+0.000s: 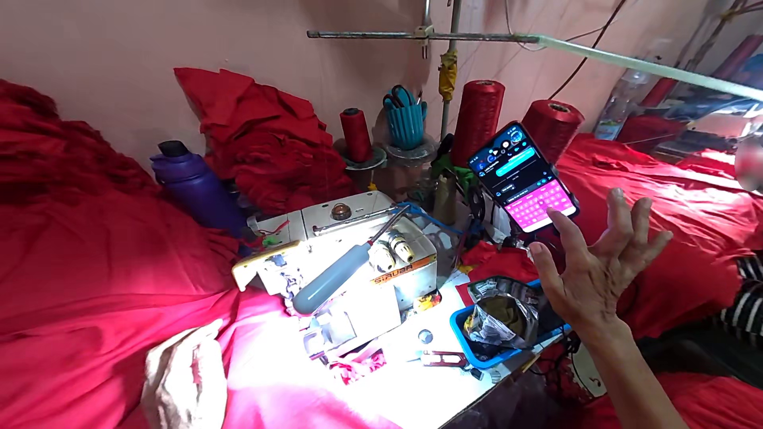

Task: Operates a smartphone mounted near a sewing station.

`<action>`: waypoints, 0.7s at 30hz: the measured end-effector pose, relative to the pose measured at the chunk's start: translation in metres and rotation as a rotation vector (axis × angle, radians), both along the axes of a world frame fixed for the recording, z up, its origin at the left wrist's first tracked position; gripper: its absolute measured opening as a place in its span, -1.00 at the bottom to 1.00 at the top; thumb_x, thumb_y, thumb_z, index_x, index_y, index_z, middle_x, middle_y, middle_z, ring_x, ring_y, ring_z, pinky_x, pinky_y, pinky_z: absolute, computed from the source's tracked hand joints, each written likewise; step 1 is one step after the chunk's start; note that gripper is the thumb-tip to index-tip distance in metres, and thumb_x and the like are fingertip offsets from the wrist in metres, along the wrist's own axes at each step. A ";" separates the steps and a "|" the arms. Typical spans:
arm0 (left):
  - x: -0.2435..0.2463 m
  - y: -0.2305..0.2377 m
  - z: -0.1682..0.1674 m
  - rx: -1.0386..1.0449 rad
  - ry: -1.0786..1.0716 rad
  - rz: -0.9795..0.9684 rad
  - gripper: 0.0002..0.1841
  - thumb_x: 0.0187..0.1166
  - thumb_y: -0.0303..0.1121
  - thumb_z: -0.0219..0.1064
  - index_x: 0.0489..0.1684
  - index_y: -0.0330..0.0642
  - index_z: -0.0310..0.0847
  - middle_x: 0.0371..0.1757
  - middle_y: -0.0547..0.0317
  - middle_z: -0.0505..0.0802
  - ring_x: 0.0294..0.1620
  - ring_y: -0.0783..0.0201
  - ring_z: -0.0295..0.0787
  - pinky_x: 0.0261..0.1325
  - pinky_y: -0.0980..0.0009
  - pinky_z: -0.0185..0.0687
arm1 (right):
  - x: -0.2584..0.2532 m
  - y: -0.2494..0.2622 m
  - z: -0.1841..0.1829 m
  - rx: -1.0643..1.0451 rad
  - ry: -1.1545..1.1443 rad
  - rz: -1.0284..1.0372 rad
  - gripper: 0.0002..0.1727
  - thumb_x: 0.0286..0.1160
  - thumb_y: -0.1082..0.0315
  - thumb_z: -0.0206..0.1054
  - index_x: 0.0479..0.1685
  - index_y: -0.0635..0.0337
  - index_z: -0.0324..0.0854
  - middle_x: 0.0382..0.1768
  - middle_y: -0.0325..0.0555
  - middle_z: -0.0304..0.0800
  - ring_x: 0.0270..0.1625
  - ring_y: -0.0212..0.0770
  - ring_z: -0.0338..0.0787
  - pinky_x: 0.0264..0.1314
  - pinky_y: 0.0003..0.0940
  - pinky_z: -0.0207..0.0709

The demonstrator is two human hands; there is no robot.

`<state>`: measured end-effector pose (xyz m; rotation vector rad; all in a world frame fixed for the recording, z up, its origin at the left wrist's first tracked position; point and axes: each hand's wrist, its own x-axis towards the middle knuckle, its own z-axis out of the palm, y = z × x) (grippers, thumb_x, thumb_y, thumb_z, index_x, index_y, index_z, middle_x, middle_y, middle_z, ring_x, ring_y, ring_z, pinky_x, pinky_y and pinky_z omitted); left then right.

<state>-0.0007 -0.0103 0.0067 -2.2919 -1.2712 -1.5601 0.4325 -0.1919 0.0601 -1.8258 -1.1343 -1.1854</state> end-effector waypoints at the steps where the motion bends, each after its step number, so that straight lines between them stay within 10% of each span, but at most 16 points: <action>1: 0.000 0.000 0.000 0.000 -0.004 -0.002 -0.60 0.70 -0.49 -0.05 0.03 -0.66 0.68 0.03 -0.54 0.79 0.22 -0.28 0.69 0.45 0.11 0.45 | -0.001 -0.001 0.002 -0.001 0.000 0.000 -0.37 0.68 -0.26 0.01 0.44 -0.09 0.66 0.76 0.41 0.13 0.85 0.51 -0.13 0.66 0.65 -0.48; 21: 0.000 0.000 0.001 -0.009 0.005 -0.002 -0.60 0.71 -0.48 -0.05 0.04 -0.67 0.68 0.05 -0.56 0.79 0.24 -0.32 0.68 0.47 0.07 0.44 | -0.005 0.006 0.006 -0.009 0.003 0.030 -0.39 0.66 -0.24 0.07 0.48 -0.12 0.66 0.78 0.38 0.11 0.86 0.48 -0.16 0.66 0.65 -0.51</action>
